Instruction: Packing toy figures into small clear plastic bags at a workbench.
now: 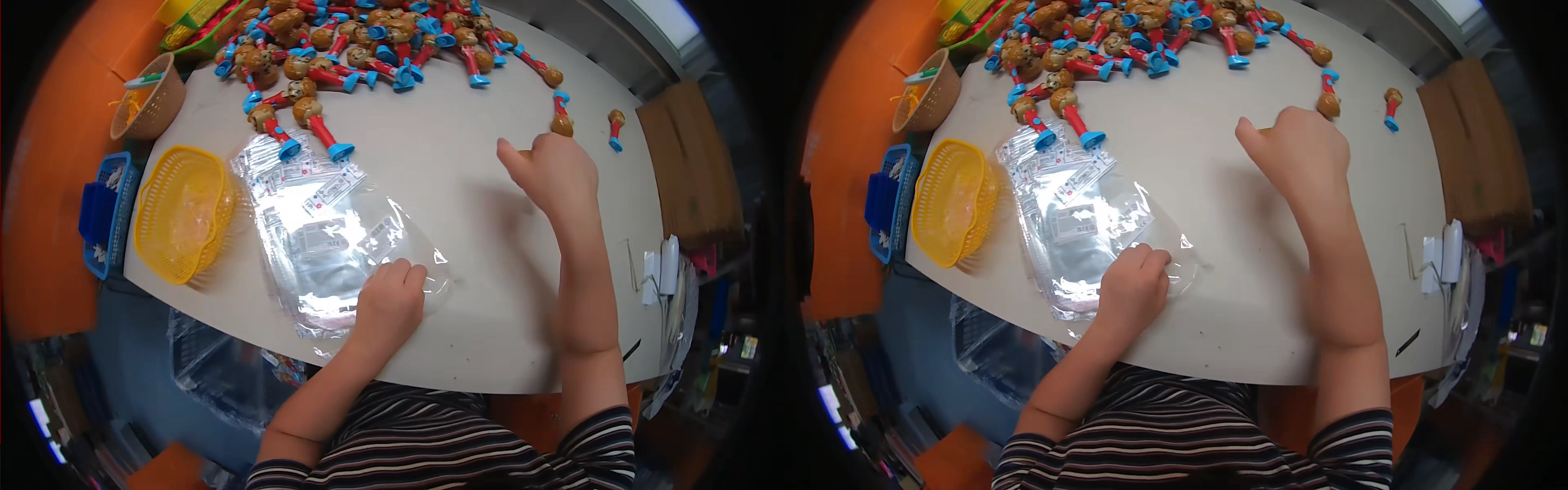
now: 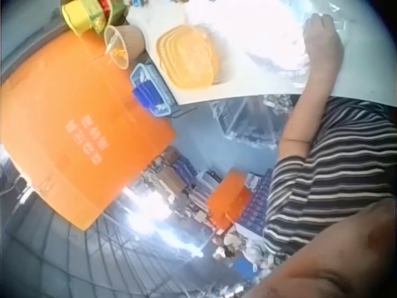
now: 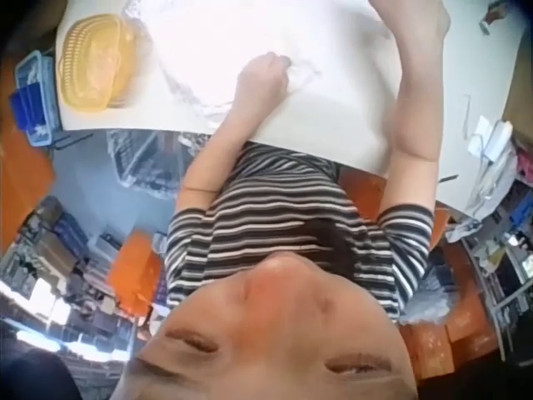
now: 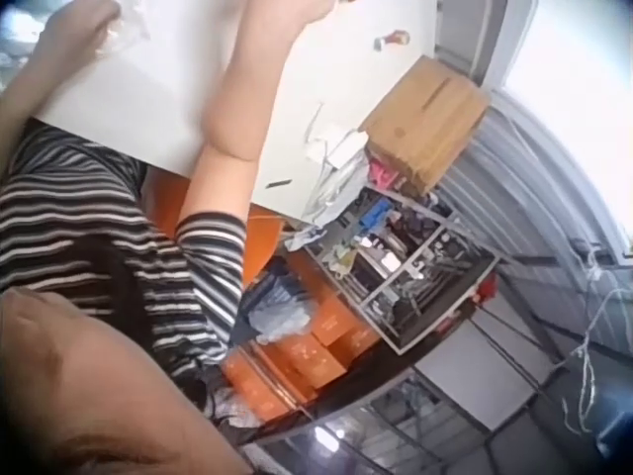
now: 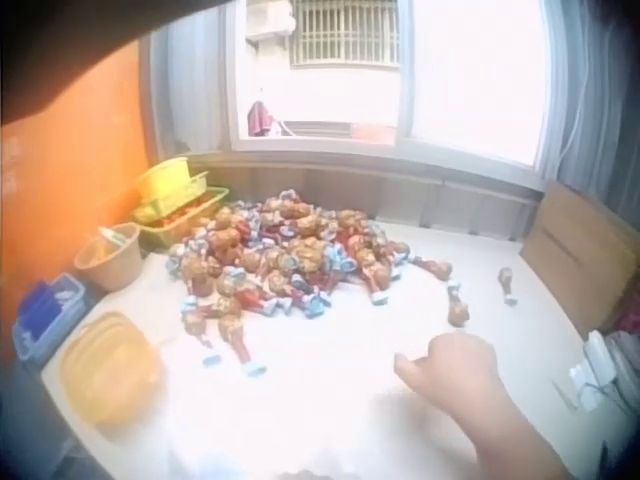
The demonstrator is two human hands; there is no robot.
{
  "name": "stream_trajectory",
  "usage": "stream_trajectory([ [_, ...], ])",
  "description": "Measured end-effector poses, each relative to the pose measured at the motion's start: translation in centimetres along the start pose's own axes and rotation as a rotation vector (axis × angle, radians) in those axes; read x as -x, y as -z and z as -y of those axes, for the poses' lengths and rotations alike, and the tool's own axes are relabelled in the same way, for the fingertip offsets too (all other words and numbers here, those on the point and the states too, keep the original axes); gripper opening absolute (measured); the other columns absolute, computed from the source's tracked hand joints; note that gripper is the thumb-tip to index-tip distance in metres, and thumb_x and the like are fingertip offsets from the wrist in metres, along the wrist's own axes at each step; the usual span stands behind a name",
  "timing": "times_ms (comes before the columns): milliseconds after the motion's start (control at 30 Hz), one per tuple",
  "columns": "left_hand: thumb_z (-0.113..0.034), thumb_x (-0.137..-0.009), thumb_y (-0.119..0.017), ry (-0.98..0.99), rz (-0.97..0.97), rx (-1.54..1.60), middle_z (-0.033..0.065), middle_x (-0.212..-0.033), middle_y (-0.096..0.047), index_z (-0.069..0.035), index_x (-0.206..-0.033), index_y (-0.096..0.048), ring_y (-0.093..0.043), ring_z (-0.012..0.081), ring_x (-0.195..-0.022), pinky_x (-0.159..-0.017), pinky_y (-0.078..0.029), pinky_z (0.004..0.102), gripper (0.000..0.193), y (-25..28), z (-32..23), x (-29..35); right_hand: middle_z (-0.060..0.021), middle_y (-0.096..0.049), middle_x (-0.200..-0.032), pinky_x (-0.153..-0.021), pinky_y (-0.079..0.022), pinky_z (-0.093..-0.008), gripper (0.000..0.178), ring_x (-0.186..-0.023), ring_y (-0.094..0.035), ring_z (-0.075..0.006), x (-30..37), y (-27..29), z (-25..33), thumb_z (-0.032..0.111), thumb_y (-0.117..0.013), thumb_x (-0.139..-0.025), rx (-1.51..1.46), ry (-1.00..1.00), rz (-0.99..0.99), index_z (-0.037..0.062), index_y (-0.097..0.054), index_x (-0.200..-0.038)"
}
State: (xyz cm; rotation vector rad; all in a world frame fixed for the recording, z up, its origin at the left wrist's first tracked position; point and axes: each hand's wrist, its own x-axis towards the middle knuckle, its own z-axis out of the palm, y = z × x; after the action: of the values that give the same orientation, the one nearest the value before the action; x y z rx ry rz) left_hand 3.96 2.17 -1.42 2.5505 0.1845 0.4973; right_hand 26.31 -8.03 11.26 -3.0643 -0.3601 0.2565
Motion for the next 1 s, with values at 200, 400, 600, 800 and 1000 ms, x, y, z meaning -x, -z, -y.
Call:
stream_trajectory([
  [200, 0.002, -0.072, -0.065, -0.038, 0.023, 0.005, 0.0098, -0.078, -0.055, -0.006, -0.087, -0.063, -0.058, 0.0293, -0.074, -0.065, -0.049, 0.0393, 0.017, -0.6, -1.0, -0.5, -0.0065, -0.062, -0.054, -0.068, -0.053, -0.0362, 0.068, -0.061, -0.067, -0.0232, -3.4, -3.9, -2.0, 0.067, -0.050, -0.087, 0.212, -0.011, 0.138, 0.0085, -0.070, -0.058],
  [400, 0.001, -0.076, -0.066, -0.007, -0.056, 0.009, 0.0105, -0.077, -0.056, -0.005, -0.087, -0.063, -0.059, 0.0295, -0.073, -0.062, -0.048, 0.0388, 0.014, -0.1, -0.6, 0.0, -0.0184, -0.069, -0.097, -0.078, -0.054, -0.0400, 0.046, -0.087, -0.067, -0.0280, 2.0, -4.2, -7.9, 0.043, -0.067, -0.091, -0.261, 0.134, -0.028, -0.0003, -0.070, -0.103],
  [600, 0.003, -0.076, -0.067, 0.021, -0.091, 0.036, 0.0118, -0.076, -0.059, -0.004, -0.086, -0.063, -0.060, 0.0307, -0.069, -0.061, -0.048, 0.0390, 0.013, -0.1, -0.5, -0.8, -0.0120, -0.065, -0.088, -0.072, -0.051, -0.0297, 0.028, -0.077, -0.060, -0.0146, 6.2, -6.2, -10.5, 0.018, -0.069, -0.091, -0.577, 0.213, 0.121, -0.0036, -0.066, -0.108],
  [800, -0.001, -0.081, -0.064, -0.004, -0.166, 0.086, 0.0126, -0.074, -0.056, -0.002, -0.090, -0.059, -0.059, 0.0308, -0.068, -0.061, -0.049, 0.0396, 0.011, 0.1, -0.9, -1.8, -0.0031, -0.065, -0.086, -0.066, -0.047, -0.0246, 0.021, -0.076, -0.056, -0.0081, 12.9, -6.4, -8.2, 0.012, -0.068, -0.092, -0.952, 0.362, 0.465, -0.0030, -0.068, -0.107],
  [1000, -0.002, -0.086, -0.063, 0.151, -0.111, 0.185, 0.0134, -0.077, -0.063, -0.002, -0.098, -0.059, -0.063, 0.0310, -0.070, -0.063, -0.050, 0.0403, 0.012, 0.6, -1.0, -2.1, -0.0105, -0.063, -0.080, -0.062, -0.050, -0.0309, 0.022, -0.066, -0.060, -0.0200, 13.6, -8.9, -8.8, 0.012, -0.071, -0.088, -0.660, 0.628, 0.079, -0.0012, -0.067, -0.105],
])
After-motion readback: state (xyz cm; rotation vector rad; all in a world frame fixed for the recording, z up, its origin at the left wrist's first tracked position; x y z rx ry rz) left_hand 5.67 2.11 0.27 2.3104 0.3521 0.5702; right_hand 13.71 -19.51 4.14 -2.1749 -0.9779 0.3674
